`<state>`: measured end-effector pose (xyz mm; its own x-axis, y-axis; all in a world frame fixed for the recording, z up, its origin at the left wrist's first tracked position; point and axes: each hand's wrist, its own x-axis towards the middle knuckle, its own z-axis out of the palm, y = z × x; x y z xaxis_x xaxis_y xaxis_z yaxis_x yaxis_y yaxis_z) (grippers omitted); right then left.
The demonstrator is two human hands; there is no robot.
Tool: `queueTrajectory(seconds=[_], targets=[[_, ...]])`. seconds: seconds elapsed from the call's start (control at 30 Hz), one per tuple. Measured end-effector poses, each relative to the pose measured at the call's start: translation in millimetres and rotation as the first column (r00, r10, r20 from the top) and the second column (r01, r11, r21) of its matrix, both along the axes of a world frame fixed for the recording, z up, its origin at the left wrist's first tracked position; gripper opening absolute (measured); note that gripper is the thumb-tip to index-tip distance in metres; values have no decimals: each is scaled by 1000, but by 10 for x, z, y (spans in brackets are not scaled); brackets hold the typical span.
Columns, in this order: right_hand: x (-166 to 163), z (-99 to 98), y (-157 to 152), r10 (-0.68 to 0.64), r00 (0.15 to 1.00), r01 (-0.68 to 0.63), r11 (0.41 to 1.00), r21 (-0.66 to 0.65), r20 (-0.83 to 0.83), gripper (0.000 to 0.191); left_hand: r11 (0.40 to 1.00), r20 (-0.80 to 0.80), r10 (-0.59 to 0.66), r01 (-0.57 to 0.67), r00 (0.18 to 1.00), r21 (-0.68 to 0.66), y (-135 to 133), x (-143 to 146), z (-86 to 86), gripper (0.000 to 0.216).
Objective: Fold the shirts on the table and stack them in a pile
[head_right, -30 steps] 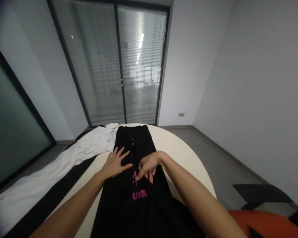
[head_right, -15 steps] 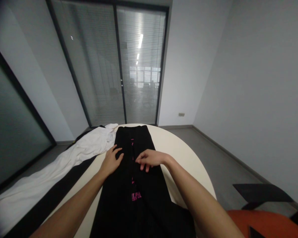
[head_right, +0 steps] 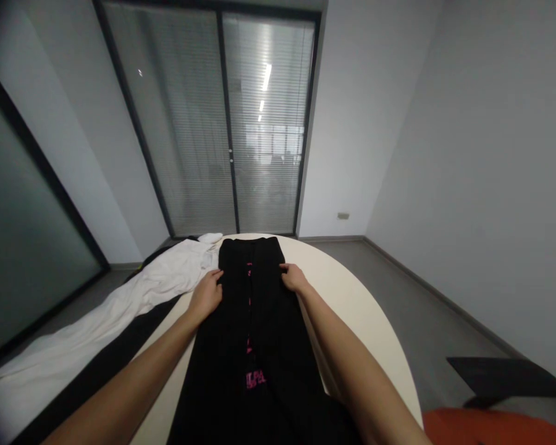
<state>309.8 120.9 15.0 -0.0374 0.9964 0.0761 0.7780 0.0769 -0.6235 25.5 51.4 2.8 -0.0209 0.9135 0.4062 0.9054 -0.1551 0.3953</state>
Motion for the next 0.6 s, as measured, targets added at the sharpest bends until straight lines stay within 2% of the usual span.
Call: queueTrajectory(seconds=[0.17,0.3,0.4,0.5,0.6], targets=[[99,-132,202,-107,994,107,993,50,3,57,998,-3,-65,65,998,10,319,34,10,51],[285,-132,317,-155,987,151,983,104,36,59,996,27,-90,90,996,25,601,89,7,47],[352,-107,383,-146,986,133,982,137,83,59,995,51,-98,97,994,26,765,161,0,45],[332,-79,394,-116,983,95,985,146,144,63,995,62,-98,97,993,17,818,211,-6,44],[278,-15,305,-97,974,71,989,130,205,64,996,56,-90,89,994,18,711,214,9,41]])
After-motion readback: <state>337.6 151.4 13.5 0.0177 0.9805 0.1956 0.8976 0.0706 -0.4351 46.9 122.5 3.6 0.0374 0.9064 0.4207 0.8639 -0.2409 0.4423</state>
